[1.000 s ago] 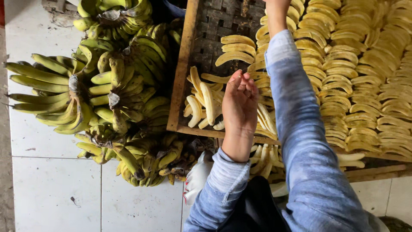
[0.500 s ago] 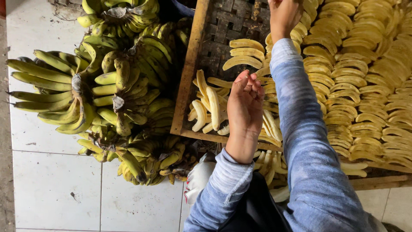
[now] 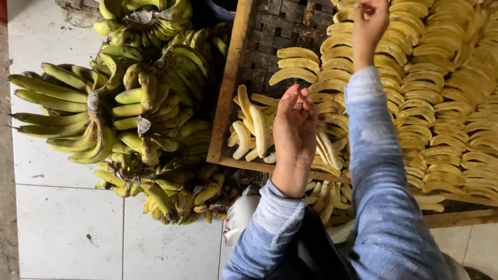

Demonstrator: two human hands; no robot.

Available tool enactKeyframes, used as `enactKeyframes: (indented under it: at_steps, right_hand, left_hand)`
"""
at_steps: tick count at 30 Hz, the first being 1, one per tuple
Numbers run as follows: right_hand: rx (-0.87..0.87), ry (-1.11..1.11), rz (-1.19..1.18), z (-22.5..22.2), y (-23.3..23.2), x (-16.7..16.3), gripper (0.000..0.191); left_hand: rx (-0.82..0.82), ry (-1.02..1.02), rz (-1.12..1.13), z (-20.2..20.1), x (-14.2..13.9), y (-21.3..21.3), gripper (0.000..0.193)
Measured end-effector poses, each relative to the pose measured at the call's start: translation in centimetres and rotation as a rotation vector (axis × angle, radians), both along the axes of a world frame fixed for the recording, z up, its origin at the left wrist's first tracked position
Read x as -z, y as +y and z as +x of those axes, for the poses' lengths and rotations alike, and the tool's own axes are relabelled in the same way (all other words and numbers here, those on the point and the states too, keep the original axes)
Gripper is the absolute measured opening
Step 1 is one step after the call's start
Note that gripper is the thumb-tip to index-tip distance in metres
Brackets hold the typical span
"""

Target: The person sits on the floor peeling bananas by hand and placing the peeled bananas onto woven drying trays, arranging them in rows alongside already peeled bananas. They work through a pile of bananas, laying each peeled piece on the tray to dry.

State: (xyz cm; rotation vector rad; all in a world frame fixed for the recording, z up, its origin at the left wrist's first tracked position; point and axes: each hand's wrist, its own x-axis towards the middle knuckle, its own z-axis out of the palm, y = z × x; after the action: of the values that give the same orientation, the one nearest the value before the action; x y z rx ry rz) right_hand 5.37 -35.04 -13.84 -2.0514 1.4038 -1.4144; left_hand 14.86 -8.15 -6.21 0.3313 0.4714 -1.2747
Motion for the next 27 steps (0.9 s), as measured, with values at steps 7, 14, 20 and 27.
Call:
enactKeyframes:
  at_steps: [7, 14, 20, 27]
  right_hand:
    - [-0.269, 0.103, 0.454, -13.6, 12.7, 0.2, 0.006]
    - [-0.213, 0.515, 0.599, -20.8, 22.6, 1.7, 0.020]
    - [-0.160, 0.789, 0.753, -23.7, 22.3, 4.1, 0.040]
    - [0.049, 1.219, 0.767, -22.8, 23.7, 4.5, 0.053]
  left_hand:
    - [0.031, -0.009, 0.023, -0.6, 0.0, 1.2, 0.018]
    - [0.027, -0.047, -0.042, -1.2, 0.0, 2.5, 0.016]
    - [0.061, -0.068, -0.038, -1.7, 0.2, 3.0, 0.015]
    - [0.049, -0.006, -0.053, -1.7, 0.2, 2.0, 0.015]
